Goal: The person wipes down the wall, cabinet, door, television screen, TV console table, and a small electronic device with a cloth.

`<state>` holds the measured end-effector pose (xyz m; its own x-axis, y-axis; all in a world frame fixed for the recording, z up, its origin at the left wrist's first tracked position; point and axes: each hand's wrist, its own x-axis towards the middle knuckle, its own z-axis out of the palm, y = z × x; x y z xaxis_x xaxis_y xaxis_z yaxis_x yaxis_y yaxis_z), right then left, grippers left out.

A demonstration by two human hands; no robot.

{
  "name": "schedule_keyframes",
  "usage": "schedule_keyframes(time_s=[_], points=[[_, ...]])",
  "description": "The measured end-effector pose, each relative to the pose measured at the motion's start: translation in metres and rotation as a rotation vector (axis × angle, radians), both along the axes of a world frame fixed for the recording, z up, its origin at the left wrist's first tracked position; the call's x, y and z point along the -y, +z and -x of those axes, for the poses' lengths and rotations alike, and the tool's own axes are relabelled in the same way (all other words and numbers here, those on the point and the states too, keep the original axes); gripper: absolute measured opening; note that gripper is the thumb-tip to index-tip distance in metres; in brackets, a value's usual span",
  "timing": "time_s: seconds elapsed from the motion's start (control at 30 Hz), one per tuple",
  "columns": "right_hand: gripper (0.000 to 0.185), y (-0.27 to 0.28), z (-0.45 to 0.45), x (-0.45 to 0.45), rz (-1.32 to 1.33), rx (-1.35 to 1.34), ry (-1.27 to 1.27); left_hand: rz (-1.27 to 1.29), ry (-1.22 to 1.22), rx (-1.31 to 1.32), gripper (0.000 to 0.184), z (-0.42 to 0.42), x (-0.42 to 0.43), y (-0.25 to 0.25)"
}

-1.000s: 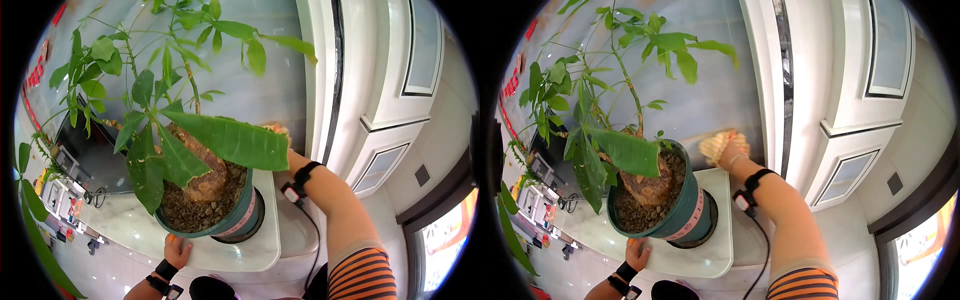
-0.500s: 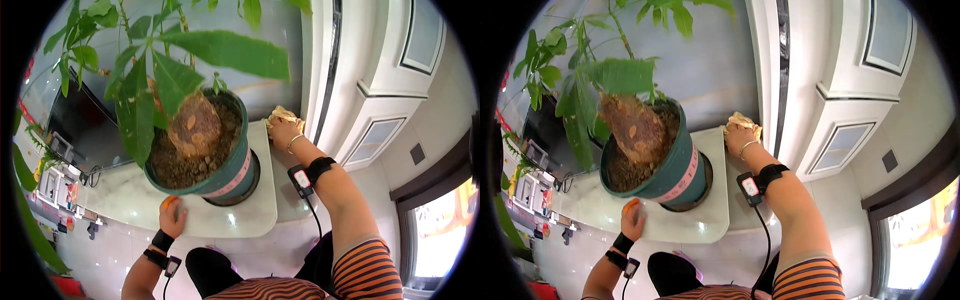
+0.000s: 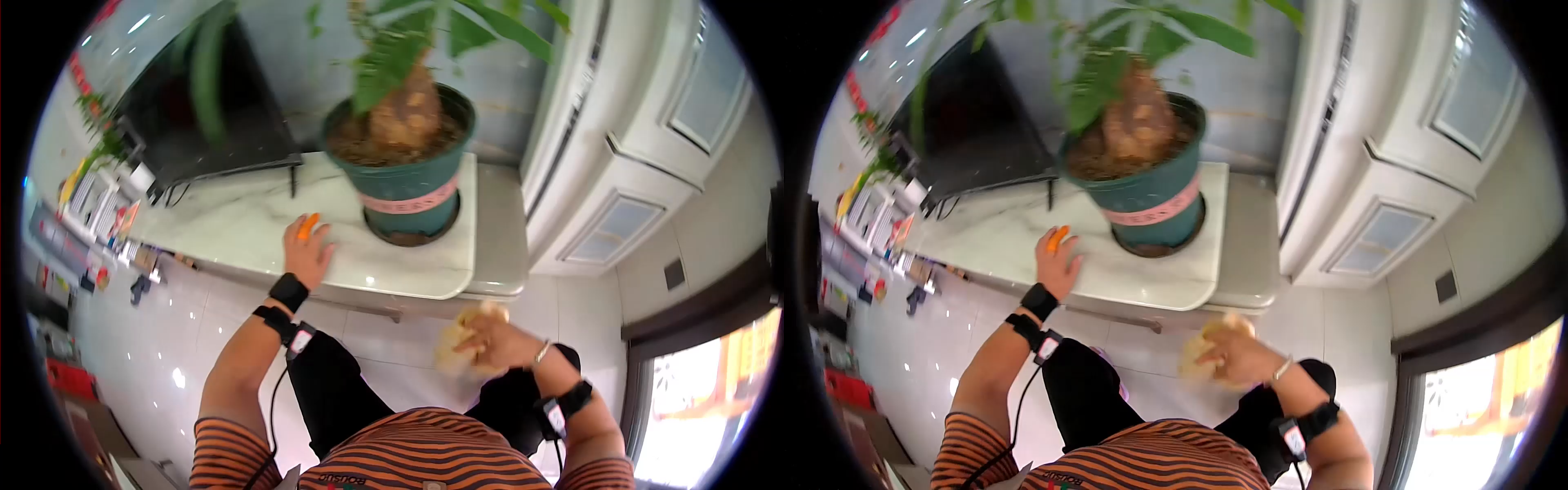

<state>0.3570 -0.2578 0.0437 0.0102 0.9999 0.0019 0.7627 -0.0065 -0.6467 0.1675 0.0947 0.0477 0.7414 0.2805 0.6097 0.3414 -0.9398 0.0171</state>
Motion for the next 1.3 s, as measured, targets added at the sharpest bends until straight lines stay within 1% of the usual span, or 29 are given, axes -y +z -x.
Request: schedule_keyframes(time_s=[0.03,0.07,0.1,0.13,0.2,0.27,0.3,0.33,0.37,0.4,0.43,0.5,0.57,0.63,0.67,0.77,0.8,0.9,0.93,1.03,1.13,1.3], points=[[0.038,-0.002,0.012,0.005,0.004,-0.031,0.082,-0.025,0.017,0.079,0.042,0.003,0.008,-0.006],[0.038,0.000,0.022,0.007,-0.029,-0.090,0.011,0.182,-0.041,0.148,0.043,0.006,0.033,0.005],[0.038,0.005,0.031,0.007,-0.053,-0.158,-0.061,0.314,-0.085,0.179,0.046,0.012,0.059,0.008],[0.037,0.017,0.036,0.002,-0.081,-0.235,-0.121,0.504,-0.183,0.175,0.053,0.019,0.085,0.011],[0.034,0.036,0.052,-0.012,-0.129,-0.395,-0.259,0.718,-0.337,0.082,0.064,0.038,0.140,0.016],[0.032,0.045,0.066,-0.034,-0.222,-0.398,-0.385,0.925,-0.455,0.055,0.072,0.047,0.177,0.022],[0.031,0.049,0.073,-0.046,-0.272,-0.399,-0.448,0.926,-0.452,0.105,0.074,0.044,0.183,0.022],[0.028,0.050,0.081,-0.059,-0.303,-0.542,-0.420,0.929,-0.449,0.154,0.075,0.042,0.188,0.022],[0.028,0.049,0.086,-0.070,-0.319,-0.488,-0.356,0.931,-0.448,0.202,0.076,0.042,0.189,0.021],[0.028,0.048,0.089,-0.081,-0.335,-0.433,-0.290,1.175,-0.568,0.301,0.063,0.041,0.179,0.019],[0.028,0.049,0.090,-0.089,-0.352,-0.377,-0.222,1.059,-0.493,0.287,0.056,0.042,0.163,0.023],[0.031,0.056,0.090,-0.098,-0.294,-0.366,-0.293,0.829,-0.340,0.248,0.044,0.049,0.122,0.035],[0.036,0.052,0.083,-0.105,-0.276,-0.300,-0.341,0.737,-0.393,0.373,0.033,0.047,0.088,0.038],[0.042,0.047,0.073,-0.111,-0.381,-0.108,-0.375,0.426,-0.239,0.328,0.037,0.044,0.046,0.051],[0.045,0.042,0.066,-0.113,-0.436,-0.011,-0.392,0.282,0.143,-0.016,0.038,0.045,0.035,0.060],[0.050,0.016,0.037,-0.108,-0.372,0.094,-0.483,0.669,-0.038,-0.282,0.042,0.039,0.029,0.050],[0.042,0.013,0.035,-0.108,-0.359,0.088,-0.506,0.280,0.021,-0.123,0.045,0.035,0.032,0.004],[0.036,0.009,0.033,-0.110,-0.391,0.278,-0.392,0.287,-0.041,-0.346,0.047,0.025,0.011,0.007],[0.031,0.008,0.035,-0.114,-0.416,0.276,-0.411,0.242,-0.038,-0.329,0.045,0.016,0.001,0.005],[0.030,0.004,0.036,-0.116,-0.405,0.292,-0.445,0.292,-0.062,-0.437,0.043,-0.019,-0.036,0.007],[0.029,0.000,0.035,-0.117,-0.430,0.387,-0.391,0.344,-0.109,-0.472,0.041,-0.052,-0.068,0.013],[0.026,-0.002,0.037,-0.120,-0.448,0.418,-0.410,0.374,-0.195,-0.487,0.044,-0.100,-0.103,0.017]])
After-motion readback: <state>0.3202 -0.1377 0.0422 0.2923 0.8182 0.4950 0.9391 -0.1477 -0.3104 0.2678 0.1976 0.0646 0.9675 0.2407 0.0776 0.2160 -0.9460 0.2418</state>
